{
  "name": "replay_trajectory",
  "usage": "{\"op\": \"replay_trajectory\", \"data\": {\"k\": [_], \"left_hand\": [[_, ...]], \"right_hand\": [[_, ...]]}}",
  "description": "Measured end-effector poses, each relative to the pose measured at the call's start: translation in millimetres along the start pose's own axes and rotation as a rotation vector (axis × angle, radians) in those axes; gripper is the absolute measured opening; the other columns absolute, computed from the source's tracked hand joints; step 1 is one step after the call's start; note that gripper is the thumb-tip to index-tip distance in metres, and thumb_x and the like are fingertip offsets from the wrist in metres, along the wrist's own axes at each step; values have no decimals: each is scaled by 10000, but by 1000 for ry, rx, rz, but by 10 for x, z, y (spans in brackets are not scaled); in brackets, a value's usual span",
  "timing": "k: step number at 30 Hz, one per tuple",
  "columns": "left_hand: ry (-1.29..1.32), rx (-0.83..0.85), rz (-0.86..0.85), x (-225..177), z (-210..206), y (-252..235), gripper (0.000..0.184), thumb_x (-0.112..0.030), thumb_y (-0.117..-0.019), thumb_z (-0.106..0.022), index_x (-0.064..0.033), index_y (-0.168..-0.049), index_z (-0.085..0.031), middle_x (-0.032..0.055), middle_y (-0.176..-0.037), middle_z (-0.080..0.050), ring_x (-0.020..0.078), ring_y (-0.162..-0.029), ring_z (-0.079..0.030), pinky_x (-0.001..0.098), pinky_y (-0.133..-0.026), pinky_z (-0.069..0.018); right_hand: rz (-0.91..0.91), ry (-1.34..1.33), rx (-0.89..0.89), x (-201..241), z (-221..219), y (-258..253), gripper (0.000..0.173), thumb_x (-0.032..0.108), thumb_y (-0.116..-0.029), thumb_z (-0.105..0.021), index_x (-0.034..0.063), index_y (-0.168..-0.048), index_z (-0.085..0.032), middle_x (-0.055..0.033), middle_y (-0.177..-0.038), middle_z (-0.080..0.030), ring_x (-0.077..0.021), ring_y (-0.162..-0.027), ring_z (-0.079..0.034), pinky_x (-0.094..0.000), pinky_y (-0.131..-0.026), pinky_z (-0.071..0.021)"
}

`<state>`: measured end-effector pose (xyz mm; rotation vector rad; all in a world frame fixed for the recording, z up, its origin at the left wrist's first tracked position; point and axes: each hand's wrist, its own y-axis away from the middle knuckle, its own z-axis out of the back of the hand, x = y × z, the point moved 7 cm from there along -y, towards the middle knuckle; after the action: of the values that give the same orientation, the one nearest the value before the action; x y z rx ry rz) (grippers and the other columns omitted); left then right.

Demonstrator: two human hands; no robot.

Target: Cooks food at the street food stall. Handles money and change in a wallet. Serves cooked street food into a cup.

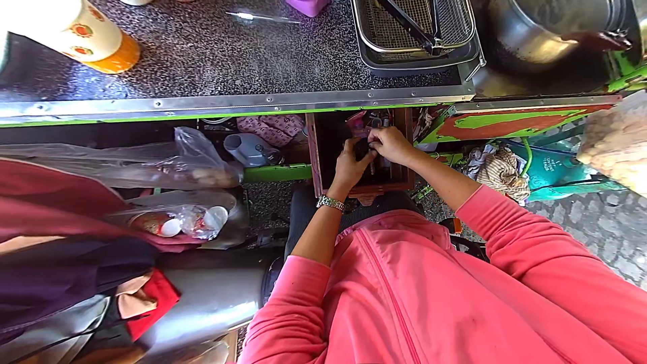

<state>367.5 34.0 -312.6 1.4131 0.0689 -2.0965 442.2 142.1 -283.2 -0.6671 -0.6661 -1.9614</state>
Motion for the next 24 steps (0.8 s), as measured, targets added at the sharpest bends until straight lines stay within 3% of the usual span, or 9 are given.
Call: {"op": "replay_trajectory", "data": {"k": [2, 4, 7, 9, 12, 15, 19, 24], "left_hand": [[57, 2, 23, 29, 27, -6, 472, -305, -1069, -547, -39, -1456, -502, 236, -1381, -592, 353, -1263, -590, 530, -1076, -439], [6, 8, 12, 15, 28, -15, 419, -268, -1084, -517, -49, -1441, -518, 246, -1303, -631, 378, -1171, -633, 561, -1016, -465], [-106, 37, 4, -33, -29, -34, 443, -250, -1055, -580, -77, -1453, -488, 270, -1194, -672, 443, -1069, -673, 628, -936, -498], [-194, 81, 0, -99, -62, -24, 559, -257, -1014, -653, -77, -1492, -427, 295, -1145, -672, 482, -1025, -674, 657, -904, -502], [-262, 143, -11, -100, -111, 4, 717, -203, -961, -715, -86, -1553, -327, 315, -1177, -656, 500, -1045, -667, 669, -915, -501], [-251, 105, 2, -71, -100, 12, 656, -126, -976, -661, -81, -1550, -345, 313, -1220, -645, 505, -1077, -657, 677, -928, -491], [-261, 58, 46, -83, -96, -13, 588, -147, -994, -641, -108, -1526, -394, 308, -1182, -661, 512, -1065, -658, 687, -908, -488], [-180, 138, 34, -5, -91, -68, 699, -111, -931, -716, -109, -1534, -362, 306, -1233, -640, 488, -1109, -649, 662, -941, -493]], "right_hand": [[41, 47, 44, 52, -10, 67, 164, -23, -994, -571, -104, -1100, -668, -275, -1152, -676, -403, -1119, -660, -522, -1008, -500], [67, 84, 91, 65, -43, 144, 155, -30, -998, -565, -117, -1090, -654, -281, -1158, -655, -409, -1122, -647, -518, -1004, -500], [53, 74, 138, 30, -21, 206, 165, -26, -1006, -557, -123, -1102, -649, -275, -1177, -651, -393, -1121, -647, -502, -1017, -493], [2, 42, 121, -2, 23, 206, 186, 0, -1027, -535, -117, -1128, -638, -274, -1156, -664, -388, -1113, -656, -504, -1007, -497], [-78, 17, 71, -41, 18, 165, 218, 41, -1057, -501, -97, -1179, -618, -275, -1151, -666, -402, -1117, -657, -527, -996, -500], [-80, -2, 75, -58, -11, 98, 226, 44, -1056, -498, -92, -1174, -635, -274, -1137, -675, -403, -1111, -658, -536, -998, -491], [-68, -21, 103, -88, 3, 80, 219, 55, -1047, -529, -75, -1159, -666, -254, -1109, -694, -372, -1081, -670, -523, -986, -495], [11, 54, 197, -24, -97, 162, 167, 9, -987, -608, -100, -1080, -694, -267, -1177, -657, -391, -1151, -628, -511, -1041, -470]]}}
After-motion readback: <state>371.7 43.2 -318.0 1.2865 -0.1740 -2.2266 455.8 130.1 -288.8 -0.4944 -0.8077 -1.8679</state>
